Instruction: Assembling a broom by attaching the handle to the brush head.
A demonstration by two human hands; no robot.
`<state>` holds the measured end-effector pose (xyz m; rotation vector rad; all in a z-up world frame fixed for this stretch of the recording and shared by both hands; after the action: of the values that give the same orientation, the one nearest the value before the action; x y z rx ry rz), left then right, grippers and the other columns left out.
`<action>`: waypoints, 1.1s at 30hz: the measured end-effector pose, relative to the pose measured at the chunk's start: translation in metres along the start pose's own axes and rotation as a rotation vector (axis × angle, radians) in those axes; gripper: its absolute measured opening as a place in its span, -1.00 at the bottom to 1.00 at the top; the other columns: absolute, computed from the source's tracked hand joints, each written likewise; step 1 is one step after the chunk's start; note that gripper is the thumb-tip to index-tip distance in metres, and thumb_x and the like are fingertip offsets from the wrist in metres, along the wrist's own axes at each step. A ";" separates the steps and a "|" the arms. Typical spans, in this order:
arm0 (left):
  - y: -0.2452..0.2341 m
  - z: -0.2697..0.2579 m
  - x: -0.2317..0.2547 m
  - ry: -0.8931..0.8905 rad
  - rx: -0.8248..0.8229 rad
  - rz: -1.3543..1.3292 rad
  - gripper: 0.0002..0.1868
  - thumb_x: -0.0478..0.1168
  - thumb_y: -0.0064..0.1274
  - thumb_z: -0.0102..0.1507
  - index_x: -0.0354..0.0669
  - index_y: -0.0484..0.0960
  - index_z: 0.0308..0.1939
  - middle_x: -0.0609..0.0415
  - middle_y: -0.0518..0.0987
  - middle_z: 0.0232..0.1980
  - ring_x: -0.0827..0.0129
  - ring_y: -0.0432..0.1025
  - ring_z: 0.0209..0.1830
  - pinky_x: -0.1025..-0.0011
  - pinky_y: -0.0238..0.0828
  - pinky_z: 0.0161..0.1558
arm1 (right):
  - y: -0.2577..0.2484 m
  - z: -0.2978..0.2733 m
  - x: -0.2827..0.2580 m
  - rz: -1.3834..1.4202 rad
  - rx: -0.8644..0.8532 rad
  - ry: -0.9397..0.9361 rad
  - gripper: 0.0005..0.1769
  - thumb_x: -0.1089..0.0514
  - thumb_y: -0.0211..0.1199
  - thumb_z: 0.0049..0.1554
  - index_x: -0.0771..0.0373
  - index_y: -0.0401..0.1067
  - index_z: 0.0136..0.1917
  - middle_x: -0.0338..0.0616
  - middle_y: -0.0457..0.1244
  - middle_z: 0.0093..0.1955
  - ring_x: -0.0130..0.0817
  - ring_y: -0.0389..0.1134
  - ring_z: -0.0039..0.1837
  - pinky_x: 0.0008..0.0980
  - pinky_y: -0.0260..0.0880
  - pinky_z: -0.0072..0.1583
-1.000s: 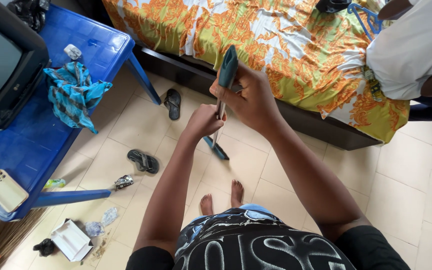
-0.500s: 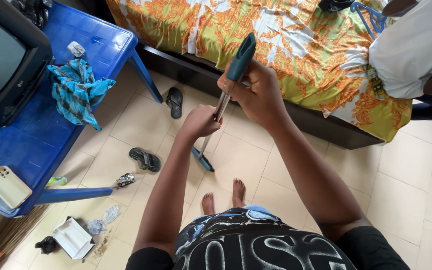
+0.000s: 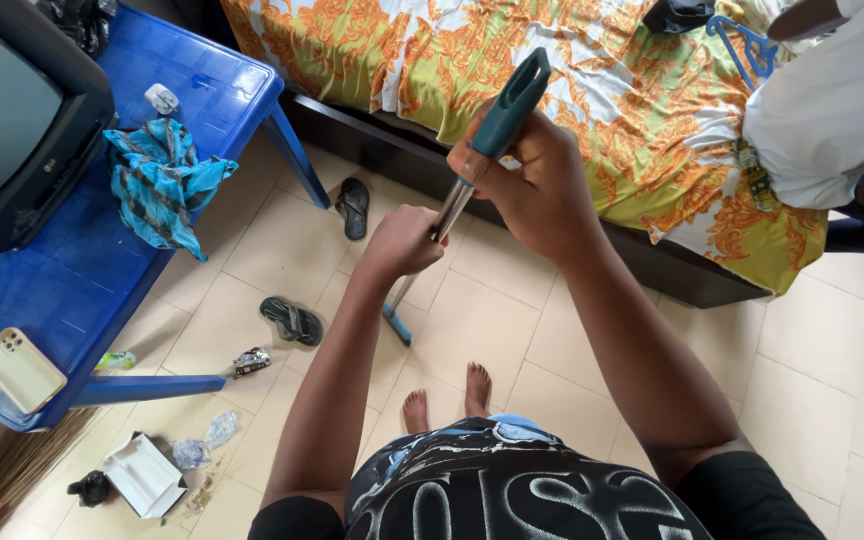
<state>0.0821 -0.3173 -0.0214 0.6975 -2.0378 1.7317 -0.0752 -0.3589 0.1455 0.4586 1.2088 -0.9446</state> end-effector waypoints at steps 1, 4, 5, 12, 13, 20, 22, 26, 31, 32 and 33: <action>0.000 0.001 0.000 -0.001 0.001 0.000 -0.85 -0.28 0.06 -0.01 -0.03 0.70 -0.40 0.00 0.68 -0.32 0.02 0.55 -0.24 0.15 0.48 -0.18 | 0.001 0.000 -0.002 0.000 -0.001 -0.001 -0.81 0.17 0.36 0.29 0.27 0.39 0.05 -0.27 0.35 -0.10 -0.57 0.38 -0.06 -0.49 0.49 -0.07; -0.001 0.004 -0.001 0.023 0.040 -0.028 -0.84 -0.28 0.08 -0.02 -0.05 0.70 -0.39 -0.04 0.67 -0.32 -0.01 0.55 -0.24 0.13 0.48 -0.15 | 0.004 -0.001 -0.015 -0.083 -0.032 -0.138 -0.80 0.20 0.36 0.31 0.30 0.37 0.08 -0.26 0.34 -0.05 -0.52 0.39 0.07 -0.47 0.52 0.03; 0.000 0.005 -0.002 0.031 0.063 -0.046 -0.85 -0.28 0.09 -0.01 -0.06 0.70 -0.38 -0.06 0.67 -0.32 -0.03 0.55 -0.24 0.12 0.47 -0.15 | 0.008 -0.001 -0.018 -0.060 -0.069 -0.133 -0.83 0.22 0.33 0.33 0.30 0.37 0.07 -0.27 0.34 -0.03 -0.52 0.40 0.09 -0.46 0.55 0.07; 0.038 0.036 -0.040 0.054 0.127 -0.050 -0.84 -0.21 0.12 0.13 -0.17 0.67 -0.24 -0.17 0.65 -0.26 -0.07 0.55 -0.19 0.09 0.49 -0.13 | 0.030 -0.002 -0.017 -0.156 -0.204 -0.152 -0.84 0.24 0.33 0.25 0.27 0.35 0.00 -0.23 0.29 -0.16 -0.52 0.35 -0.13 -0.46 0.43 -0.08; 0.041 0.037 -0.041 0.053 0.127 -0.051 -0.84 -0.21 0.12 0.13 -0.17 0.67 -0.24 -0.17 0.65 -0.26 -0.07 0.55 -0.19 0.09 0.49 -0.13 | 0.033 -0.002 -0.016 -0.156 -0.205 -0.151 -0.84 0.24 0.33 0.25 0.27 0.35 0.00 -0.23 0.29 -0.16 -0.52 0.35 -0.13 -0.46 0.43 -0.08; 0.094 0.070 -0.101 0.154 0.267 -0.388 -0.65 -0.15 0.16 0.20 -0.16 0.56 0.03 -0.05 0.61 0.03 0.16 0.51 0.06 0.22 0.43 0.04 | 0.054 0.002 0.004 -0.332 -0.214 -0.276 -0.74 0.18 0.37 0.20 0.23 0.27 -0.03 -0.07 0.20 -0.16 0.00 0.29 -0.13 -0.20 0.31 -0.08; 0.112 0.081 -0.122 0.162 0.278 -0.377 -0.63 -0.13 0.14 0.24 -0.15 0.54 0.09 -0.03 0.59 0.09 0.20 0.48 0.12 0.25 0.42 0.09 | 0.060 0.003 0.014 -0.330 -0.222 -0.263 -0.74 0.19 0.37 0.19 0.22 0.28 -0.02 -0.07 0.22 -0.15 0.02 0.31 -0.10 -0.18 0.31 -0.07; 0.114 0.080 -0.135 0.177 0.339 -0.442 -0.57 -0.11 0.16 0.25 -0.18 0.47 0.14 -0.03 0.52 0.13 0.25 0.43 0.16 0.28 0.39 0.15 | 0.070 0.002 0.027 -0.326 -0.228 -0.263 -0.73 0.17 0.38 0.17 0.23 0.30 0.00 -0.05 0.23 -0.12 0.04 0.32 -0.09 -0.17 0.33 -0.07; 0.073 0.054 -0.115 0.031 0.282 -0.401 -0.56 -0.09 0.23 0.16 -0.15 0.51 0.04 -0.02 0.57 0.07 0.25 0.48 0.10 0.28 0.43 0.11 | 0.070 0.009 0.030 -0.258 -0.219 -0.343 -0.75 0.19 0.35 0.19 0.24 0.30 0.04 -0.06 0.26 -0.05 0.04 0.35 -0.03 -0.20 0.38 0.00; 0.060 0.047 -0.104 0.017 0.264 -0.374 -0.59 -0.09 0.23 0.14 -0.13 0.55 0.01 -0.04 0.60 0.04 0.18 0.49 0.06 0.23 0.43 0.06 | 0.069 0.012 0.034 -0.262 -0.225 -0.263 -0.75 0.20 0.37 0.22 0.26 0.30 0.01 -0.07 0.23 -0.10 -0.01 0.31 -0.09 -0.23 0.38 -0.03; 0.045 0.041 -0.094 0.005 0.246 -0.346 -0.62 -0.10 0.23 0.12 -0.11 0.60 -0.02 -0.07 0.62 0.02 0.10 0.50 0.02 0.19 0.44 0.01 | 0.068 0.015 0.038 -0.268 -0.230 -0.185 -0.74 0.20 0.39 0.24 0.28 0.30 -0.02 -0.08 0.21 -0.16 -0.06 0.26 -0.15 -0.26 0.39 -0.05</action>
<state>0.1325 -0.3402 -0.1187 1.0504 -1.5966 1.7827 -0.0097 -0.3460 0.1038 0.0241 1.2096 -1.0355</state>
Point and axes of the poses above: each hand's wrist, its own z-axis towards the middle knuckle, its own y-axis out of the palm, x = y × z, the point moved 4 cm from there along z, towards the middle knuckle
